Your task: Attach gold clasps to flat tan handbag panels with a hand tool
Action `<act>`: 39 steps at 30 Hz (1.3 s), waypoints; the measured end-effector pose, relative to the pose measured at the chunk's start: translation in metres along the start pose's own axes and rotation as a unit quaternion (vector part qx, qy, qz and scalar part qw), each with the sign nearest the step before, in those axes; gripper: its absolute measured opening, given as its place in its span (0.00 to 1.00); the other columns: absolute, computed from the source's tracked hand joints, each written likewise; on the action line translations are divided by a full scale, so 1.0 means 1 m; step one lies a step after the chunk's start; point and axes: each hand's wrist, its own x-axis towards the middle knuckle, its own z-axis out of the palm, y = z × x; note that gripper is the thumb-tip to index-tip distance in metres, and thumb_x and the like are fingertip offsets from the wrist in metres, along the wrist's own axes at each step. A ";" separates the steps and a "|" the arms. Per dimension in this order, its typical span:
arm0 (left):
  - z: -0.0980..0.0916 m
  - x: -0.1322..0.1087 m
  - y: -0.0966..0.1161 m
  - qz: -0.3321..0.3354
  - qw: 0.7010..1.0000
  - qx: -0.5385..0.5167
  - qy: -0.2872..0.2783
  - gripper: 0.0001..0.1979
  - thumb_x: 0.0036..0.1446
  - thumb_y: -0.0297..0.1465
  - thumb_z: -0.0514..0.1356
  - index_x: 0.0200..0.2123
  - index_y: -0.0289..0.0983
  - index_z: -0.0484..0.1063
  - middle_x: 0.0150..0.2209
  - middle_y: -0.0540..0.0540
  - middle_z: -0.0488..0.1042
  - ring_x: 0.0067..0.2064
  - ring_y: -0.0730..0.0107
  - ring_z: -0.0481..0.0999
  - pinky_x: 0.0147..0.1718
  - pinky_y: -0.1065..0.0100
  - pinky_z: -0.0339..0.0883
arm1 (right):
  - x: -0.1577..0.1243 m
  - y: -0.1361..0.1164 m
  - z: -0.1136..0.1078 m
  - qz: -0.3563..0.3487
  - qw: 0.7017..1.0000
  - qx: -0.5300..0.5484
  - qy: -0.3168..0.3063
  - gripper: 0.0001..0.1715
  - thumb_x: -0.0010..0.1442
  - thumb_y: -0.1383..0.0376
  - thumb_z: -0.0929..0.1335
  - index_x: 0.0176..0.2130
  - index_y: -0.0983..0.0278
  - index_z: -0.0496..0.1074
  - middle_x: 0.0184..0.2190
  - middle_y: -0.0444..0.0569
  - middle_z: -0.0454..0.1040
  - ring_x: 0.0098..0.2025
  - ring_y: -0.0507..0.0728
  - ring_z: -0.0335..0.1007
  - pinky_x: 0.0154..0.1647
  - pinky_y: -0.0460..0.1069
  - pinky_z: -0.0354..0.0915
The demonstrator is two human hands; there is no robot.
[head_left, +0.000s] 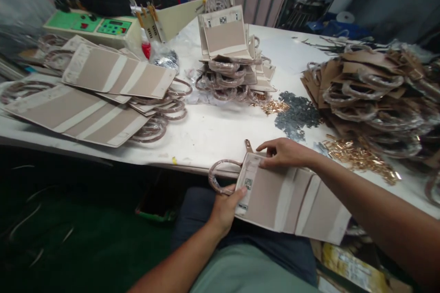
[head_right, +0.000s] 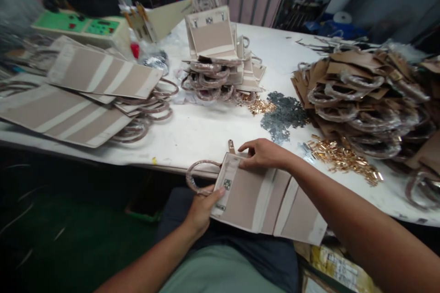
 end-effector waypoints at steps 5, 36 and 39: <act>0.019 -0.003 0.002 -0.029 0.997 -0.041 0.062 0.22 0.48 0.42 0.76 0.40 0.29 0.84 0.35 0.38 0.84 0.33 0.60 0.82 0.36 0.65 0.75 | -0.032 -0.024 -0.017 -0.068 0.945 0.000 0.320 0.13 0.63 0.54 0.76 0.38 0.61 0.83 0.28 0.45 0.78 0.27 0.55 0.71 0.28 0.48 0.64; 0.032 0.008 0.002 -0.036 0.993 -0.041 0.105 0.18 0.48 0.41 0.74 0.34 0.31 0.83 0.28 0.44 0.79 0.29 0.67 0.76 0.30 0.70 0.68 | -0.020 -0.059 0.110 -0.181 0.750 0.520 0.368 0.26 0.68 0.56 0.72 0.23 0.60 0.63 0.17 0.39 0.58 0.18 0.52 0.54 0.21 0.48 0.55; 0.031 0.007 0.005 -0.016 0.996 -0.031 0.086 0.18 0.51 0.42 0.74 0.34 0.32 0.83 0.30 0.44 0.80 0.30 0.66 0.77 0.31 0.69 0.69 | -0.016 -0.066 0.109 -0.171 0.842 0.389 0.332 0.27 0.69 0.55 0.72 0.23 0.61 0.66 0.20 0.43 0.65 0.23 0.54 0.61 0.25 0.50 0.58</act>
